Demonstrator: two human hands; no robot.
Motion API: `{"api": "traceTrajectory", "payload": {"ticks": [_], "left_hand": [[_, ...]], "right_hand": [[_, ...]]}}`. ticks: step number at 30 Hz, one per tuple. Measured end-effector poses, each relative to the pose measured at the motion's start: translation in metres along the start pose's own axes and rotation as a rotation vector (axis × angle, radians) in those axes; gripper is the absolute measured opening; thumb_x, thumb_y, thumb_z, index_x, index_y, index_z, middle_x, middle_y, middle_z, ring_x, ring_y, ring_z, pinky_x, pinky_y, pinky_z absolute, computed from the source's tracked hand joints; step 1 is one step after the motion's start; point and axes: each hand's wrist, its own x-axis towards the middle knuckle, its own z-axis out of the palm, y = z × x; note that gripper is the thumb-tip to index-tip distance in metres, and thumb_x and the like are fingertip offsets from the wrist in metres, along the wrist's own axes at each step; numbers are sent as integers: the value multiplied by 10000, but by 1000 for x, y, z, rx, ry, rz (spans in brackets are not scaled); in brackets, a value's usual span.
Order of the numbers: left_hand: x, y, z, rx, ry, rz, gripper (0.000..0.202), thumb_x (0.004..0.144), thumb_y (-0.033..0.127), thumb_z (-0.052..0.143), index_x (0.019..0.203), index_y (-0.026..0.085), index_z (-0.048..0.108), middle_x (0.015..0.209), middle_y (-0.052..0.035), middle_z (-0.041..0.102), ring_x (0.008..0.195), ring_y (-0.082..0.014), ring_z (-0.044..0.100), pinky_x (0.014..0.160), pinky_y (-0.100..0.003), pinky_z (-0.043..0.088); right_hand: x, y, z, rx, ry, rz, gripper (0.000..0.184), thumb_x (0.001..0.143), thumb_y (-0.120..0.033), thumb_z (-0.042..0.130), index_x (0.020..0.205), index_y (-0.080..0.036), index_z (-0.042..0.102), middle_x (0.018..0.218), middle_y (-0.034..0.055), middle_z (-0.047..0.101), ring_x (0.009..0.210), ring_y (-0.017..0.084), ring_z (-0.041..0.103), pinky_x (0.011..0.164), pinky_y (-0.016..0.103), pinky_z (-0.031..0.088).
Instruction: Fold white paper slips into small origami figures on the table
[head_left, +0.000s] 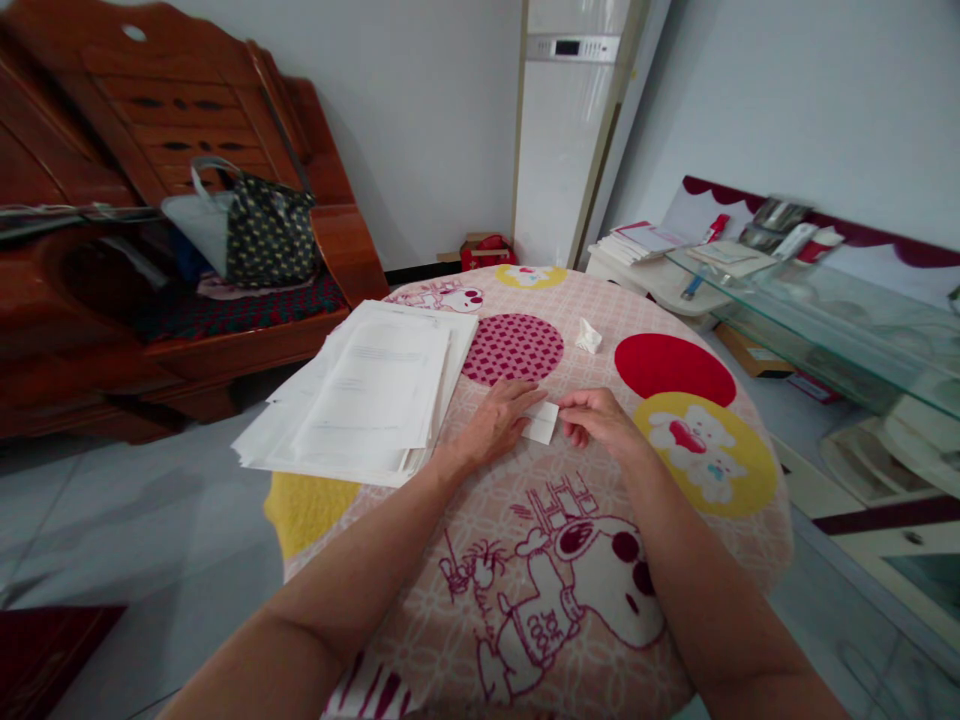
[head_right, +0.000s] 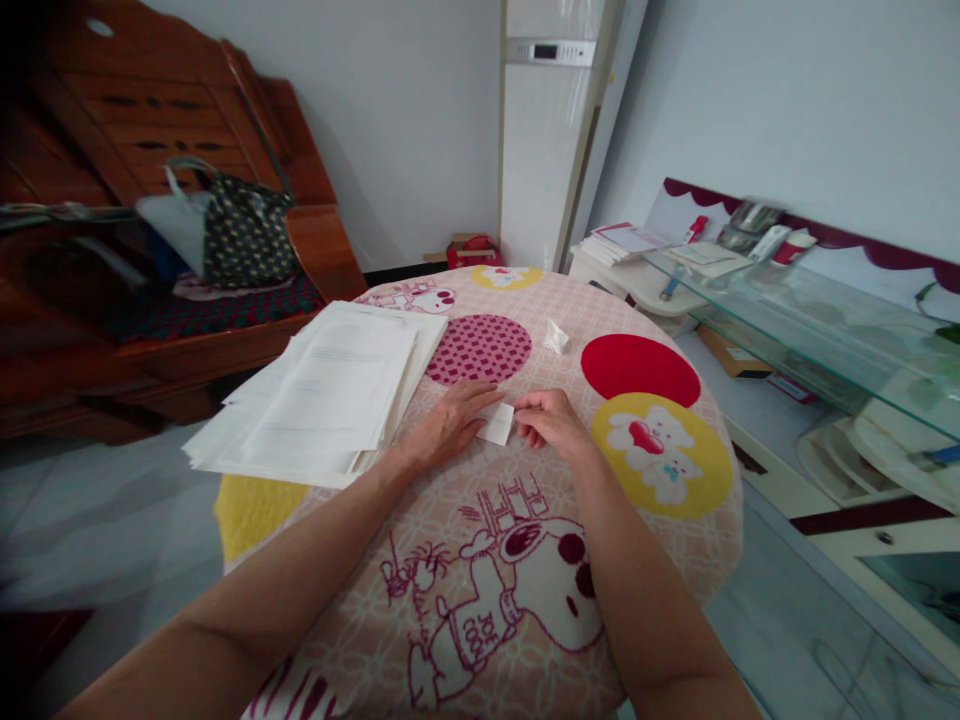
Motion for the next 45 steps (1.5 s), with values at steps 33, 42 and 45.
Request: {"api": "traceTrajectory", "payload": {"ticks": [33, 42, 45], "left_hand": [[3, 2, -31, -62, -124, 182, 278, 855, 49, 527, 969, 213, 721, 997, -52, 755, 1013, -201, 673, 1023, -400, 463], [4, -2, -32, -87, -245, 170, 369, 648, -37, 465, 770, 188, 731, 919, -51, 762, 918, -195, 668, 926, -358, 493], [3, -4, -32, -87, -298, 195, 365, 626, -39, 475, 780, 177, 726, 897, -52, 757, 924, -197, 669, 921, -346, 507]], "right_hand": [[-2, -12, 4, 21, 274, -34, 547, 628, -132, 695, 1176, -122, 681, 623, -22, 619, 544, 153, 583, 467, 247, 452], [-3, -8, 2, -367, 164, -17, 768, 694, -79, 687, 1443, -157, 538, 729, 9, 691, 587, 169, 615, 552, 277, 481], [-9, -13, 6, -782, 292, -154, 706, 709, -102, 743, 1395, -171, 594, 984, 93, 726, 877, 234, 670, 782, 341, 515]]}}
